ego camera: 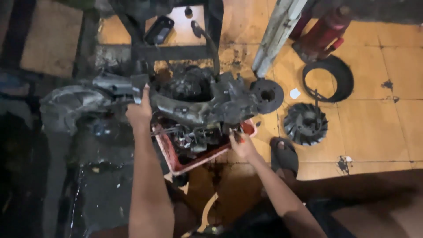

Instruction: The person pours liquid from a plastic bottle onto a large engine part and scrubs it with a brush. They then use a hammer to tap the part while continuing to scrub with the brush over a red tray.

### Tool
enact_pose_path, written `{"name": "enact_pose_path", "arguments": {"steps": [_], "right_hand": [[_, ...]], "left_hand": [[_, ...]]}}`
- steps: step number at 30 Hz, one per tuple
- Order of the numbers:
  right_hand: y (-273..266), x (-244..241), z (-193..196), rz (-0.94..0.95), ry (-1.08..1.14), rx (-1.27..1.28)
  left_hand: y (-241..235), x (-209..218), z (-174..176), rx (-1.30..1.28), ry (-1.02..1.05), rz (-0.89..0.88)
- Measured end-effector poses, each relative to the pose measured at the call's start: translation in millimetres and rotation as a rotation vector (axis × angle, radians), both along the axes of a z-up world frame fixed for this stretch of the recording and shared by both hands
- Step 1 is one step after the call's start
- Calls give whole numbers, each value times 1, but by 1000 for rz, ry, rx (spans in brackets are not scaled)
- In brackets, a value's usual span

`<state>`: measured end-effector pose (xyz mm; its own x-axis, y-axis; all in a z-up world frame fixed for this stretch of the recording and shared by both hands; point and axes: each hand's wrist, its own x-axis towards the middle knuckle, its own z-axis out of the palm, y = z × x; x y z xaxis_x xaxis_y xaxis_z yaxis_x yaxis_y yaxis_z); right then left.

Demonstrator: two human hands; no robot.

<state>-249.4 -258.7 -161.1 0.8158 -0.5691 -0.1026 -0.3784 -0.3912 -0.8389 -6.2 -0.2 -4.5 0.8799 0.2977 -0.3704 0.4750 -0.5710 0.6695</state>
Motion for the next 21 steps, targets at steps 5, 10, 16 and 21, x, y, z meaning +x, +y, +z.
{"name": "enact_pose_path", "arguments": {"steps": [5,10,16,21], "right_hand": [[-11,4,-22,-171,-415,52],[-23,15,-22,-27,-8,-88],[1,8,-24,11,-140,66],[-4,17,9,-226,-220,-69]], "left_hand": [[-3,-10,17,25,52,2],[3,5,-11,31,32,-17],[8,7,-19,44,26,-16],[4,6,-7,49,59,-15]]}}
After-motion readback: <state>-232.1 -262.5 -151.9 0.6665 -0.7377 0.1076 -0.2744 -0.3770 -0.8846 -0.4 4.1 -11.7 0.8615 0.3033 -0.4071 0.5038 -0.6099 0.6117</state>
